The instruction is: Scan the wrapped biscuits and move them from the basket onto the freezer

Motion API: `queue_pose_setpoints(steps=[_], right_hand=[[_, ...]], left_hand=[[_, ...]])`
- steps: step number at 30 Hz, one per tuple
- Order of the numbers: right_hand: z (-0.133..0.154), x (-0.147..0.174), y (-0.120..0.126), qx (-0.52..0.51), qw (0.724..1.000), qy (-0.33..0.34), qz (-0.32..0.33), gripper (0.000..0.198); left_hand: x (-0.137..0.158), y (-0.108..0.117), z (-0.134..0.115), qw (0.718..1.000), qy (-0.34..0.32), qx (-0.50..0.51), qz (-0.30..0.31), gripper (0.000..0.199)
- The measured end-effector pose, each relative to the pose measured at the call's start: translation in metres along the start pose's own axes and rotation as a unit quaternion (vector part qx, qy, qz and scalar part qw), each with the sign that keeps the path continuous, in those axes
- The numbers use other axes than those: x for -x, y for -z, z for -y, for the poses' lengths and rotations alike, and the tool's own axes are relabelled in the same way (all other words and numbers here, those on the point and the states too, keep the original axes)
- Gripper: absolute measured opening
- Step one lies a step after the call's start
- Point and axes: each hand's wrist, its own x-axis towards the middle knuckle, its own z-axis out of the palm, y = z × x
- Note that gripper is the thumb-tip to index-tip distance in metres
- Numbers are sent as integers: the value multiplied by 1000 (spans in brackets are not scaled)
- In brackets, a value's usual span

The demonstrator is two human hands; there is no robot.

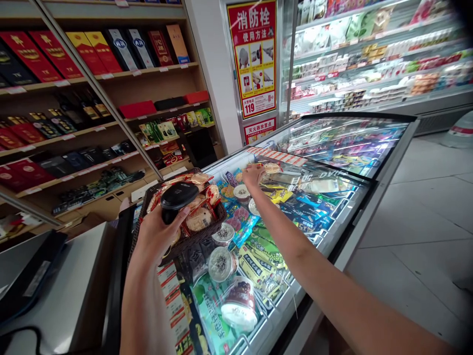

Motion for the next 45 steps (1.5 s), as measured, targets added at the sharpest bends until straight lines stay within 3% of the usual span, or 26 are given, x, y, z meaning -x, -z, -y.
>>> queue_pose_setpoints(steps=[2, 5, 8, 10, 13, 16, 19, 22, 27, 30, 33, 37, 42, 45], right_hand=[[17, 8, -2, -32, 999, 35, 23, 32], [43, 28, -3, -65, 982, 114, 139, 47], [60, 51, 1, -20, 953, 146, 264, 52], [66, 61, 6, 23, 935, 163, 314, 46], [67, 64, 13, 0, 937, 173, 304, 37], [64, 59, 20, -197, 925, 133, 296, 22], [62, 51, 27, -402, 865, 42, 297, 37], [59, 47, 30, -497, 812, -24, 304, 52], [58, 43, 21, -591, 753, -58, 285, 44], [61, 40, 16, -631, 722, -27, 283, 38], [65, 36, 16, -628, 717, 22, 302, 32], [64, 38, 22, -613, 723, 22, 316, 23], [62, 47, 28, -526, 786, 42, 321, 63], [65, 50, 28, -505, 786, 32, 356, 60]], left_hand=[[0, 2, 0, 1000, 10, -16, -8, 61], [1, 5, -4, 999, 10, -36, -14, 60], [1, 5, -8, 999, 7, -49, -3, 56], [1, 5, -9, 999, 7, -53, 9, 55], [0, 5, -8, 999, 13, -51, 12, 55], [1, 6, -7, 999, 15, -51, 7, 55], [2, 7, -8, 999, 12, -53, 2, 56], [1, 6, -8, 999, 3, -52, 1, 59], [-2, 2, -4, 999, -13, -51, 1, 58], [-3, 2, -2, 998, -13, -55, -4, 56], [-4, 2, -1, 999, -13, -52, -9, 55], [-3, 0, -3, 999, -26, -30, -1, 59], [3, -5, -11, 999, -21, -28, 12, 63], [4, -6, -14, 999, -17, -25, 15, 63]])
